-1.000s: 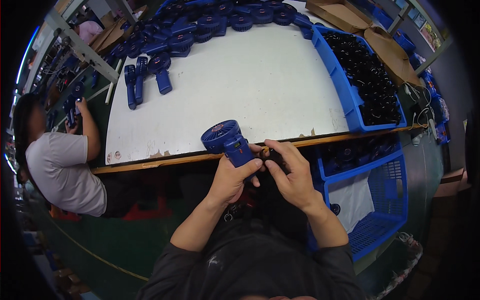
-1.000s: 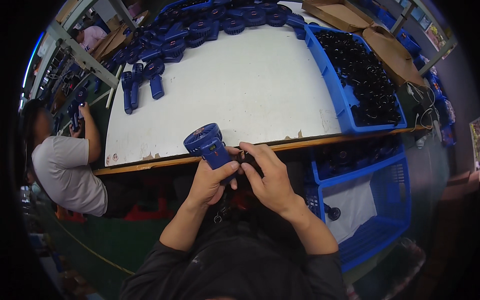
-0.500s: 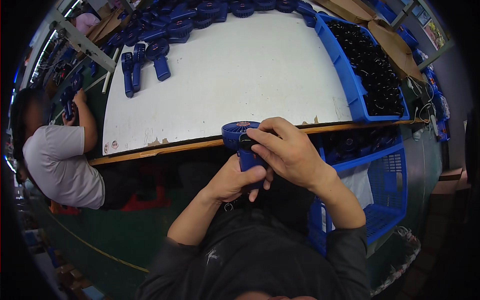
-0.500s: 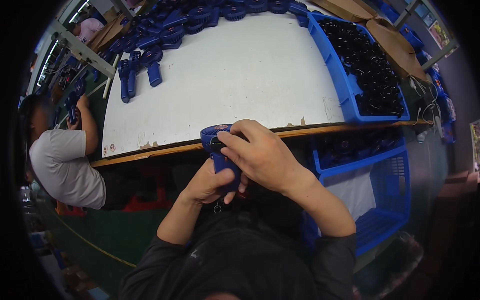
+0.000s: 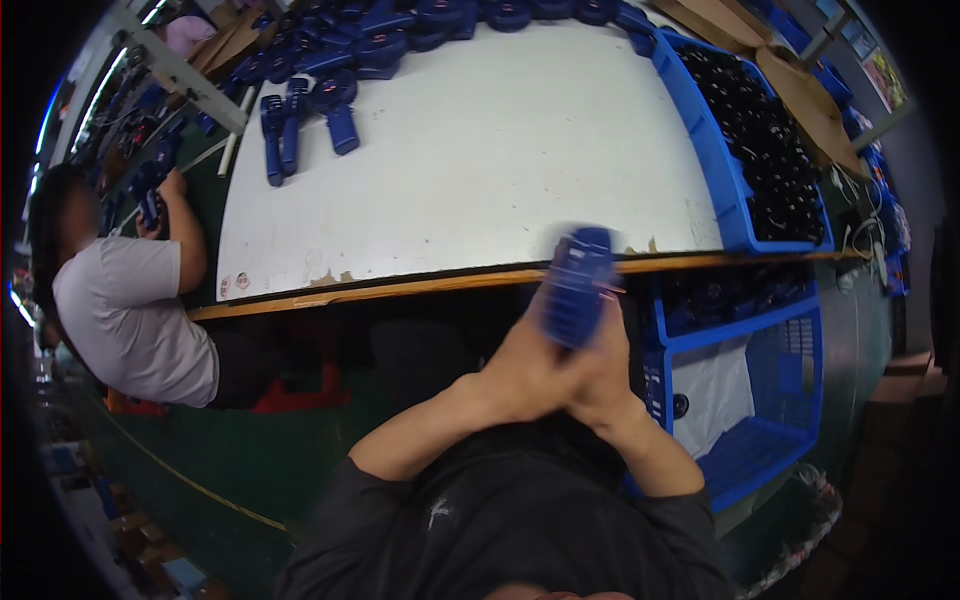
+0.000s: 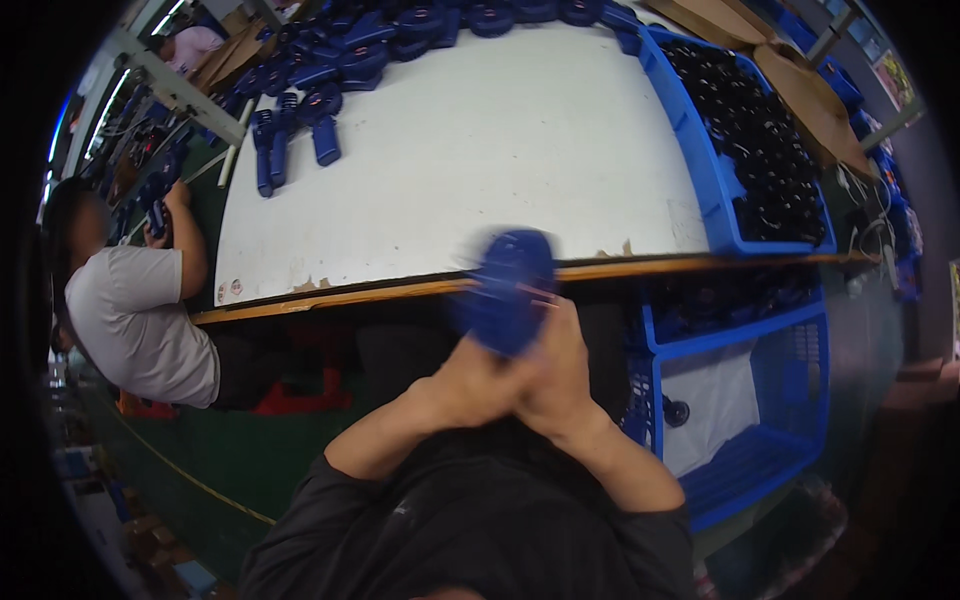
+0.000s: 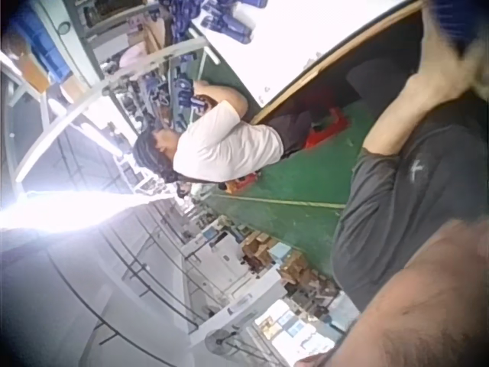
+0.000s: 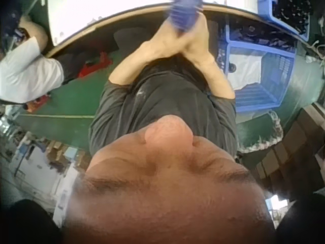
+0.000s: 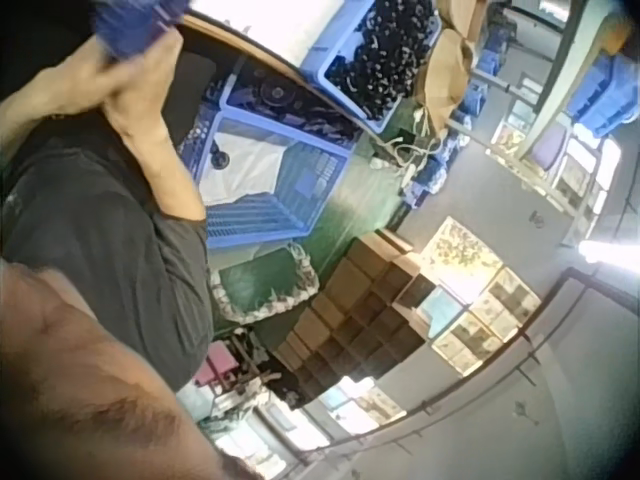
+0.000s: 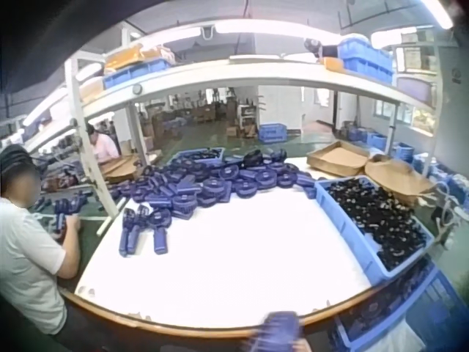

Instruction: Assembling portable handheld fans by snapping together components on a factory line.

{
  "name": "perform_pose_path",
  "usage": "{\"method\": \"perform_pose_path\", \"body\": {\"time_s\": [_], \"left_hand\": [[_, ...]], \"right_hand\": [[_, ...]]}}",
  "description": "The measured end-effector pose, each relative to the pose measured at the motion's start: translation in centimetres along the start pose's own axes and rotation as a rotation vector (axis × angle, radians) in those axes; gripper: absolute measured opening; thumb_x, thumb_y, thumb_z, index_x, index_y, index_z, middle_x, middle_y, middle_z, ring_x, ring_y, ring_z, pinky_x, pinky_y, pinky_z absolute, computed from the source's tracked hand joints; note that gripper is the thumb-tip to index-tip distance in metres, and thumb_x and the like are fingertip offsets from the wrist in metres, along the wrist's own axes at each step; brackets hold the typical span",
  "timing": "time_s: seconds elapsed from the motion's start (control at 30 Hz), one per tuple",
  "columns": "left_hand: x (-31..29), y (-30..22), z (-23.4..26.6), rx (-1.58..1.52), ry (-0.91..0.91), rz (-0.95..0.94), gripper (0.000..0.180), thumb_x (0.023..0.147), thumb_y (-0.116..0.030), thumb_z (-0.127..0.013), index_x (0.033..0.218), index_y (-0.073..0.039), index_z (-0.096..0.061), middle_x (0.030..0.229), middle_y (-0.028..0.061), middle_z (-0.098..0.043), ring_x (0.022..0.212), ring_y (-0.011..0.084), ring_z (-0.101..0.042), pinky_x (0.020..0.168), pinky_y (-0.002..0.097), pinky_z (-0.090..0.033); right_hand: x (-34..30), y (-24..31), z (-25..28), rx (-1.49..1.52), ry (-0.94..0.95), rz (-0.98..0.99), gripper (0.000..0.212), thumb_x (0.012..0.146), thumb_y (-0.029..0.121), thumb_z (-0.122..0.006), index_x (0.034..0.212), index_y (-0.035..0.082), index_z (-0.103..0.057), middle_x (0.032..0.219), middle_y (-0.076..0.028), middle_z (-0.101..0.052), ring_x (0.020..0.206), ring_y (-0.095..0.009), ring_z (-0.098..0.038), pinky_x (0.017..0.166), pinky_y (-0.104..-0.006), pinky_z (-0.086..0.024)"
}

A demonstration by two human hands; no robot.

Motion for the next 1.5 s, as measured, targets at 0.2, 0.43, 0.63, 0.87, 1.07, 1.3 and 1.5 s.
{"method": "perform_pose_path", "body": {"time_s": [0.2,0.43,0.63,0.87,1.07,1.3,1.5], "left_hand": [[7.5,0.4,13.2,0.976,-0.427,-0.348,0.078,0.084,-0.031,-0.077,0.145,0.001,-0.041,0.149,0.0268,-0.04,0.14,0.0402,-0.037,0.116,0.0454,-0.031],[10.3,9.3,33.8,1.128,-0.721,0.422,0.085,0.089,-0.042,-0.068,0.145,0.011,-0.032,0.134,0.0313,-0.054,0.126,0.0423,-0.051,0.106,0.044,-0.043],[10.9,9.9,34.7,1.061,-0.668,0.563,0.095,0.079,-0.03,-0.074,0.146,0.015,-0.024,0.132,0.034,-0.054,0.123,0.0435,-0.054,0.103,0.0416,-0.046],[3.7,6.3,21.4,0.069,-0.524,0.279,0.055,0.071,-0.013,-0.078,0.119,0.0,-0.054,0.102,0.0082,-0.064,0.089,0.015,-0.062,0.08,0.0311,-0.052],[-0.5,3.4,2.6,-0.733,-0.448,0.017,0.084,0.085,-0.042,-0.078,0.144,0.0,-0.035,0.114,0.0144,-0.063,0.099,0.0174,-0.063,0.092,0.0327,-0.05],[1.3,4.7,2.2,-0.924,-0.059,0.546,0.053,0.1,-0.048,-0.052,0.118,0.002,-0.059,0.103,0.0168,-0.069,0.093,0.0306,-0.071,0.087,0.0399,-0.059],[1.5,1.9,-0.5,-1.191,0.234,0.167,0.09,0.084,-0.056,-0.071,0.145,0.002,-0.039,0.149,0.0194,-0.042,0.14,0.0308,-0.04,0.117,0.0454,-0.031]], "right_hand": [[-11.5,-8.8,8.1,0.257,-0.433,-0.457,0.05,0.077,0.005,-0.063,0.126,-0.002,-0.055,0.094,-0.002,-0.056,0.086,-0.013,-0.054,0.084,-0.0269,-0.045],[-36.5,-25.9,16.6,-0.566,-0.436,-1.116,0.029,0.076,0.011,-0.067,0.099,-0.006,-0.061,0.083,-0.015,-0.061,0.079,-0.029,-0.061,0.079,-0.0402,-0.048],[-48.7,-35.4,13.5,-0.221,-0.084,-1.54,0.028,0.072,0.014,-0.074,0.086,-0.008,-0.067,0.08,-0.017,-0.07,0.071,-0.026,-0.067,0.067,-0.0448,-0.052],[-29.9,-25.7,14.4,-0.427,-0.281,-0.974,0.021,0.091,0.012,-0.063,0.104,-0.004,-0.068,0.093,-0.017,-0.07,0.089,-0.026,-0.068,0.082,-0.0383,-0.053],[-7.7,-5.0,2.6,0.518,-0.042,-0.535,0.052,0.09,0.015,-0.069,0.136,0.001,-0.05,0.126,-0.016,-0.06,0.106,-0.021,-0.063,0.092,-0.0338,-0.053],[-3.0,-0.1,-3.4,-0.01,0.033,-0.003,0.036,0.084,0.021,-0.077,0.102,-0.002,-0.057,0.088,-0.021,-0.064,0.078,-0.036,-0.068,0.066,-0.0387,-0.056],[5.1,1.5,3.8,-0.1,0.837,-0.239,0.044,0.095,0.039,-0.06,0.109,-0.003,-0.062,0.104,-0.025,-0.066,0.094,-0.044,-0.065,0.085,-0.046,-0.053]]}}
Point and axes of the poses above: each hand's wrist, its own x-axis towards the middle knuckle, its own z-axis out of the back of the hand, y = z × x, the point moved 4 cm from there along x, towards the middle knuckle
